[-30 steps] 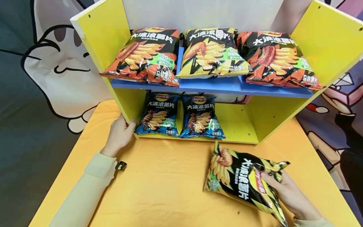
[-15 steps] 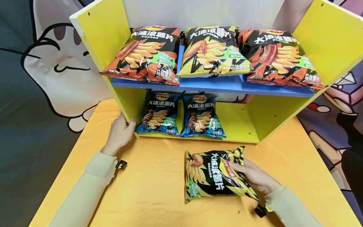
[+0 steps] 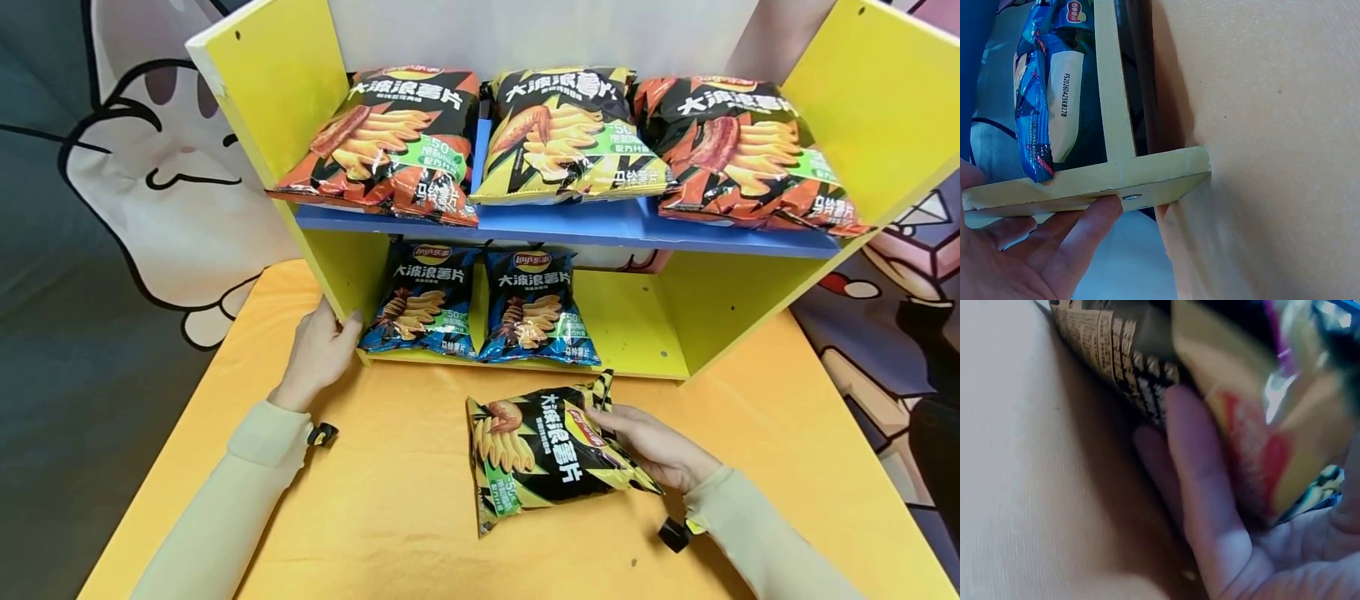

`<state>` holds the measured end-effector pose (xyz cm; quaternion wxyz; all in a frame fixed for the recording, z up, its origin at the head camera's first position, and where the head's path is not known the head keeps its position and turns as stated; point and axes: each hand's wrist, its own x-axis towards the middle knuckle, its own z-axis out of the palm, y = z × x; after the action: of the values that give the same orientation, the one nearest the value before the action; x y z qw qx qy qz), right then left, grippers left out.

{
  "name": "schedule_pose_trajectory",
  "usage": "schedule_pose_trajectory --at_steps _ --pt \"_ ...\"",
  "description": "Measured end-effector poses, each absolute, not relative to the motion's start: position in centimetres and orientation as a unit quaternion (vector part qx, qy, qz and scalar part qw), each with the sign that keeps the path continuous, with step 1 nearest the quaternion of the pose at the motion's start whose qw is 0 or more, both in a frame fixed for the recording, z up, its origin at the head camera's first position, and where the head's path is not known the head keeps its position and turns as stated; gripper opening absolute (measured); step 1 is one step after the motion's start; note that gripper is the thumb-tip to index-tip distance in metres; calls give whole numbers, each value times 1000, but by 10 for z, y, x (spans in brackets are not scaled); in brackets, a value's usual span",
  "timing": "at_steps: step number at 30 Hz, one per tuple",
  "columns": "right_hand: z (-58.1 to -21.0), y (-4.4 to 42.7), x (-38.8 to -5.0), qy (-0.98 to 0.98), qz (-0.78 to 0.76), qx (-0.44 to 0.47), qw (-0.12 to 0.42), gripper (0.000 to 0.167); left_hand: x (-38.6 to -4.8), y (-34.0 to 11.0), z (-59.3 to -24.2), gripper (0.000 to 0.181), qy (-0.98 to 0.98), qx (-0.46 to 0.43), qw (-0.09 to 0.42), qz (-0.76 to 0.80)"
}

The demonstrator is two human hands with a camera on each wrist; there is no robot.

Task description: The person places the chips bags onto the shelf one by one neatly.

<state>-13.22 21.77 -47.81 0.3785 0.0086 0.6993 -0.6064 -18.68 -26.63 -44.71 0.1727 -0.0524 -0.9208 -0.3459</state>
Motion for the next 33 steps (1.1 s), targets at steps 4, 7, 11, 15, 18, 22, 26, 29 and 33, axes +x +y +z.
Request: schedule_pose_trajectory --at_steps 4,7,11,15,18,22,26,29,33 --pt "-472 230 -132 693 -615 -12 376 89 -186 -265 -446 42 -921 -53 172 -347" --pt "-469 243 -131 684 -622 -48 377 80 -186 -265 -445 42 -921 -51 170 -346" --pt "-467 257 -125 654 -645 -77 388 71 -187 -265 -446 43 -922 -50 169 -346" --pt "-468 261 -114 641 -663 -88 376 64 -187 -265 -446 43 -921 -51 169 -348" --pt "-471 256 -104 675 -650 -84 339 68 -186 -265 -446 43 -921 -48 169 -348" --pt "-476 243 -95 714 -634 -63 292 78 -186 -267 -445 42 -921 -45 170 -348" --pt "-482 232 -89 732 -629 -45 258 86 -186 -267 -446 42 -921 -47 170 -348" --pt "-485 228 -87 746 -623 -29 235 85 -185 -267 -446 42 -921 -49 170 -347" --pt "-487 226 -83 755 -619 -6 216 80 -186 -267 -447 43 -921 -52 170 -347"
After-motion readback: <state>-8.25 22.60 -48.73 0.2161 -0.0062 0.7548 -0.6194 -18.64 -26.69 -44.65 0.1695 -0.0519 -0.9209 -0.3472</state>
